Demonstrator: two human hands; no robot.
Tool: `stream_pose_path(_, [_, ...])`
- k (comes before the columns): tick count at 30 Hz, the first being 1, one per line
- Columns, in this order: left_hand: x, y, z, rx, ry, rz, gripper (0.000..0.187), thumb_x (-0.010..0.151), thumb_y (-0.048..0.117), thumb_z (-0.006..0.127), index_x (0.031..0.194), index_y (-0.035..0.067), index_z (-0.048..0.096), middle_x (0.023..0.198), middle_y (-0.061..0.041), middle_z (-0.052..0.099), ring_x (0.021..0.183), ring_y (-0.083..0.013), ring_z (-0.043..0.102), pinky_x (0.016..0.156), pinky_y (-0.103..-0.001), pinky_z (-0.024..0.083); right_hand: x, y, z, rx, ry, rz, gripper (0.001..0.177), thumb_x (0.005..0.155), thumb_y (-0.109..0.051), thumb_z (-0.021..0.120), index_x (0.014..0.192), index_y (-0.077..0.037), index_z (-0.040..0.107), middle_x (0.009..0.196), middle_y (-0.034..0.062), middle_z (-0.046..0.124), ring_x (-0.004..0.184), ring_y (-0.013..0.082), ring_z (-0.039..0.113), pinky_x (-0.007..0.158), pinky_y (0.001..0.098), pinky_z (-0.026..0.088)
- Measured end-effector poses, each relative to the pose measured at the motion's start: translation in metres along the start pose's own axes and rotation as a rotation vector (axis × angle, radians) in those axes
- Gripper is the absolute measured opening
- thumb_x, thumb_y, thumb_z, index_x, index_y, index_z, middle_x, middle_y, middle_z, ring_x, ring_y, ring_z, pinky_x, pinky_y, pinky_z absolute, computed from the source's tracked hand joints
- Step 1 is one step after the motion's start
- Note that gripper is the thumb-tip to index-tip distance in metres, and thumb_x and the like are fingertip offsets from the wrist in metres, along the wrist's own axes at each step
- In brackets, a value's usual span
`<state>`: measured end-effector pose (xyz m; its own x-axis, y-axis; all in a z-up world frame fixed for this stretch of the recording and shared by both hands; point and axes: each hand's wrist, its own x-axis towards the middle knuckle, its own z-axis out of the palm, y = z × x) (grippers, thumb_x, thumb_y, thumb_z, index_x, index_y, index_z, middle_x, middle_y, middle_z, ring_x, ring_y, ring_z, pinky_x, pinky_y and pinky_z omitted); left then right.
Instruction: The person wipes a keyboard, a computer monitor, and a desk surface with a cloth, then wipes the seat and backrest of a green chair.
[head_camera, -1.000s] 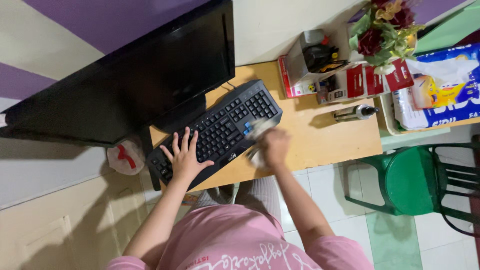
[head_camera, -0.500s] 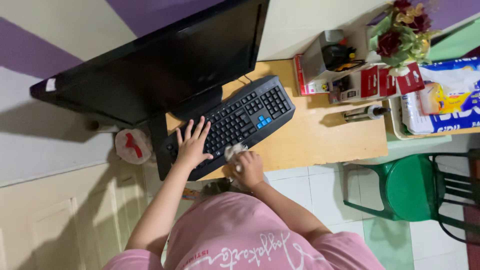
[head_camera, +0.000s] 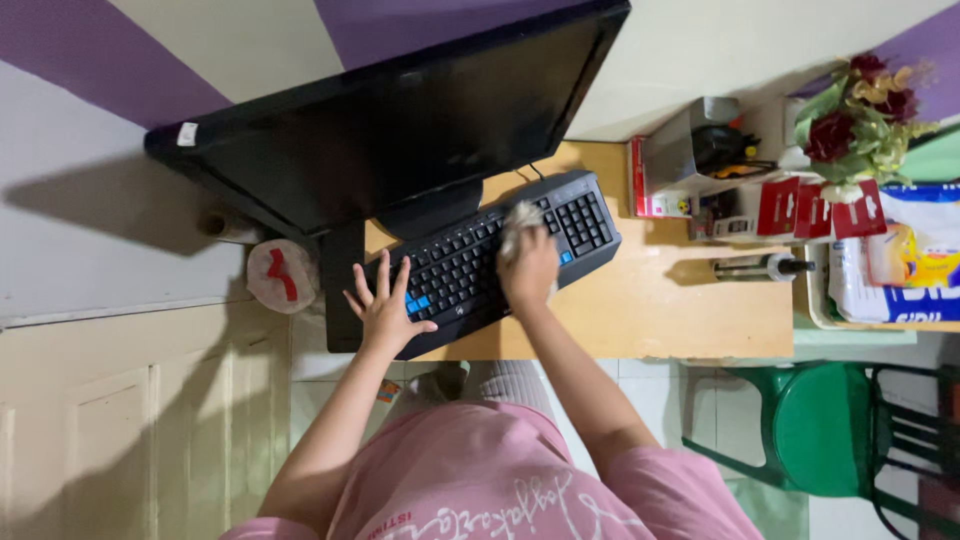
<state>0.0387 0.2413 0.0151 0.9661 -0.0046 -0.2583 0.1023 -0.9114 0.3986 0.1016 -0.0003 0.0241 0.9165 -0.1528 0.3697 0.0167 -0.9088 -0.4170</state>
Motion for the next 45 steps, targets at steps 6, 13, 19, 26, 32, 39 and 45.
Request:
stream_pose_path(6, [-0.003, -0.007, -0.001, -0.033, 0.029, 0.041, 0.131, 0.049, 0.055, 0.094, 0.159, 0.029, 0.029, 0.171, 0.0, 0.009, 0.155, -0.0449, -0.001, 0.115, -0.078, 0.007, -0.006, -0.011, -0.01, 0.149, -0.201, -0.17, 0.041, 0.065, -0.014, 0.083, 0.105, -0.015, 0.075, 0.106, 0.0071, 0.066, 0.094, 0.0346, 0.062, 0.082, 0.0446, 0.051])
stream_pose_path(13, [0.005, -0.075, 0.057, -0.438, 0.596, 0.049, 0.063, 0.101, 0.028, 0.061, 0.156, 0.005, 0.039, 0.156, -0.022, 0.039, 0.142, -0.0447, 0.039, 0.12, -0.056, 0.03, 0.054, 0.05, -0.014, -0.044, 0.135, 0.001, 0.029, 0.084, -0.027, 0.08, 0.108, -0.012, 0.074, 0.119, 0.0137, 0.064, 0.115, 0.0402, 0.053, 0.097, 0.0526, 0.037])
stream_pose_path(19, [0.006, -0.073, 0.074, -0.658, 0.71, -0.116, 0.035, 0.107, 0.016, 0.048, 0.139, 0.003, 0.056, 0.128, -0.022, 0.061, 0.121, -0.0408, 0.058, 0.107, -0.045, 0.043, 0.044, 0.026, 0.013, -0.018, -0.069, -0.121, 0.037, 0.076, -0.023, 0.08, 0.108, -0.007, 0.074, 0.112, 0.0141, 0.061, 0.104, 0.0393, 0.055, 0.087, 0.0505, 0.042])
stream_pose_path(26, [0.002, -0.064, 0.06, -0.69, 0.766, -0.1, 0.029, 0.105, 0.012, 0.05, 0.13, 0.003, 0.061, 0.123, -0.02, 0.066, 0.115, -0.0385, 0.063, 0.102, -0.044, 0.048, 0.026, -0.057, 0.028, 0.137, -0.221, -0.444, 0.014, 0.078, -0.016, 0.078, 0.089, -0.009, 0.074, 0.105, 0.0086, 0.064, 0.097, 0.0309, 0.063, 0.083, 0.0447, 0.051])
stream_pose_path(32, [0.004, -0.071, 0.064, -0.716, 0.756, -0.076, 0.029, 0.106, 0.013, 0.05, 0.13, 0.001, 0.061, 0.122, -0.021, 0.065, 0.114, -0.0394, 0.062, 0.101, -0.044, 0.048, -0.029, -0.138, 0.031, 0.196, -0.256, -0.556, 0.021, 0.069, -0.022, 0.08, 0.088, -0.013, 0.076, 0.092, 0.0085, 0.063, 0.085, 0.031, 0.062, 0.067, 0.0448, 0.049])
stream_pose_path(39, [0.007, -0.082, 0.068, -0.783, 0.695, -0.043, 0.029, 0.105, 0.018, 0.055, 0.128, 0.003, 0.064, 0.122, -0.018, 0.068, 0.115, -0.0343, 0.065, 0.101, -0.041, 0.049, 0.031, -0.052, 0.021, -0.096, 0.14, -0.137, 0.017, 0.072, -0.017, 0.074, 0.087, -0.009, 0.072, 0.095, 0.0113, 0.063, 0.084, 0.0358, 0.062, 0.069, 0.0488, 0.05])
stream_pose_path(45, [0.019, -0.117, 0.058, -1.152, 0.298, -0.131, 0.036, 0.097, 0.019, 0.069, 0.131, 0.005, 0.07, 0.117, -0.007, 0.075, 0.103, -0.0137, 0.067, 0.093, -0.027, 0.051, 0.007, -0.078, 0.03, -0.088, 0.028, -0.071, 0.014, 0.085, -0.017, 0.074, 0.097, -0.011, 0.074, 0.099, 0.0096, 0.063, 0.087, 0.0332, 0.063, 0.074, 0.0471, 0.052])
